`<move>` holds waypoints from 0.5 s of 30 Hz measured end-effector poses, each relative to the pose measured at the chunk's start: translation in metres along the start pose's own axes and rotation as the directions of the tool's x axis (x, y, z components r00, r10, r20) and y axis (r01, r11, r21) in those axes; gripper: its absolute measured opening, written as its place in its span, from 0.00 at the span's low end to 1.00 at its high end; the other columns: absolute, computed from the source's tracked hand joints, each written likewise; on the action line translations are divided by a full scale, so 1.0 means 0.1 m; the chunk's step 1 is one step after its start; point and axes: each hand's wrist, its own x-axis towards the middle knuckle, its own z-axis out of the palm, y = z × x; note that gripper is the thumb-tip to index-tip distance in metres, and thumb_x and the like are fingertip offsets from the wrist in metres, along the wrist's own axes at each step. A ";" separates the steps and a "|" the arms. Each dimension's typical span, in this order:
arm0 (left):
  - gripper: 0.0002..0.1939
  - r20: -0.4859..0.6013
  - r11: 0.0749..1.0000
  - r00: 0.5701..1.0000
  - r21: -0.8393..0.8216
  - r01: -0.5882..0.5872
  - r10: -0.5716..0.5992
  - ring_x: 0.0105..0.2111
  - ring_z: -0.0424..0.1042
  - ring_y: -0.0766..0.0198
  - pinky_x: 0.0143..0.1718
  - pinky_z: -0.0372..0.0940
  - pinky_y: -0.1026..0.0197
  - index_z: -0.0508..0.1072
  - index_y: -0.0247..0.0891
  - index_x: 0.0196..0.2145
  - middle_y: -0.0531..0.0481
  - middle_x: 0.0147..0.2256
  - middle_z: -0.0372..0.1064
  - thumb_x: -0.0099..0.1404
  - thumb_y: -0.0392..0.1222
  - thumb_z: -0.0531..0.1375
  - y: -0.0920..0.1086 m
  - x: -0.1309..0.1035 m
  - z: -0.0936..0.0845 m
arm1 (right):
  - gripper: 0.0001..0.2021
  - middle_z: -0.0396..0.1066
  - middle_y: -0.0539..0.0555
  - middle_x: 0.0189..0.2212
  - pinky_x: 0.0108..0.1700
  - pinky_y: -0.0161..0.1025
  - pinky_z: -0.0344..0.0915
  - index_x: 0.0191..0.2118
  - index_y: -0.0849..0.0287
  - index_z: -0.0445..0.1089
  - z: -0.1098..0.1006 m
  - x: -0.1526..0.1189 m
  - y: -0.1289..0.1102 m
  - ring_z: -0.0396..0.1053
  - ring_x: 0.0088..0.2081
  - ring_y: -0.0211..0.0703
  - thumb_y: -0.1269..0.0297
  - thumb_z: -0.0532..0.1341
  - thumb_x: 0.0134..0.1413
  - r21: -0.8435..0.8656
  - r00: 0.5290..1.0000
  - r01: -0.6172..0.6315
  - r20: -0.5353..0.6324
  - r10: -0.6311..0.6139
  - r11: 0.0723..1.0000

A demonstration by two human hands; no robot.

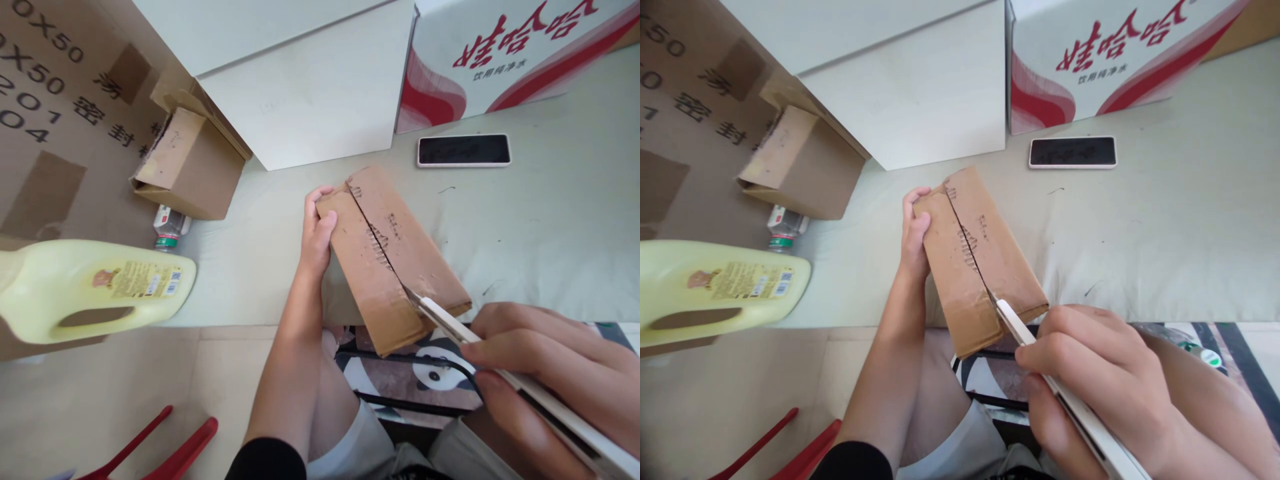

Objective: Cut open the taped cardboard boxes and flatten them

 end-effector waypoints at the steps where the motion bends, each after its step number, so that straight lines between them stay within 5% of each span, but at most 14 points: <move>1: 0.31 -0.004 1.000 1.000 -0.006 0.002 -0.002 0.43 0.73 0.56 0.45 0.69 0.54 0.65 0.50 0.52 0.48 0.46 0.70 0.58 0.66 0.65 0.00 0.00 0.00 | 0.07 0.68 0.49 0.23 0.19 0.38 0.59 0.34 0.51 0.66 -0.01 0.01 0.00 0.67 0.20 0.38 0.72 0.56 0.57 0.040 1.000 0.003 0.005 -0.004 0.999; 9: 0.30 0.010 1.000 1.000 -0.015 0.003 -0.003 0.42 0.74 0.56 0.43 0.70 0.54 0.65 0.50 0.52 0.49 0.44 0.71 0.59 0.66 0.65 0.01 0.00 0.01 | 0.08 0.70 0.49 0.25 0.21 0.38 0.60 0.34 0.51 0.66 -0.02 0.03 -0.07 0.68 0.22 0.38 0.74 0.56 0.58 0.089 0.996 -0.093 0.008 0.093 0.992; 15: 0.31 -0.020 0.999 1.000 -0.052 -0.007 0.006 0.39 0.75 0.58 0.39 0.71 0.57 0.67 0.48 0.51 0.49 0.43 0.72 0.56 0.66 0.68 0.02 0.00 0.03 | 0.09 0.71 0.49 0.25 0.21 0.37 0.63 0.36 0.51 0.66 -0.07 0.04 -0.02 0.70 0.22 0.38 0.75 0.55 0.58 0.084 0.998 -0.044 0.057 0.040 0.996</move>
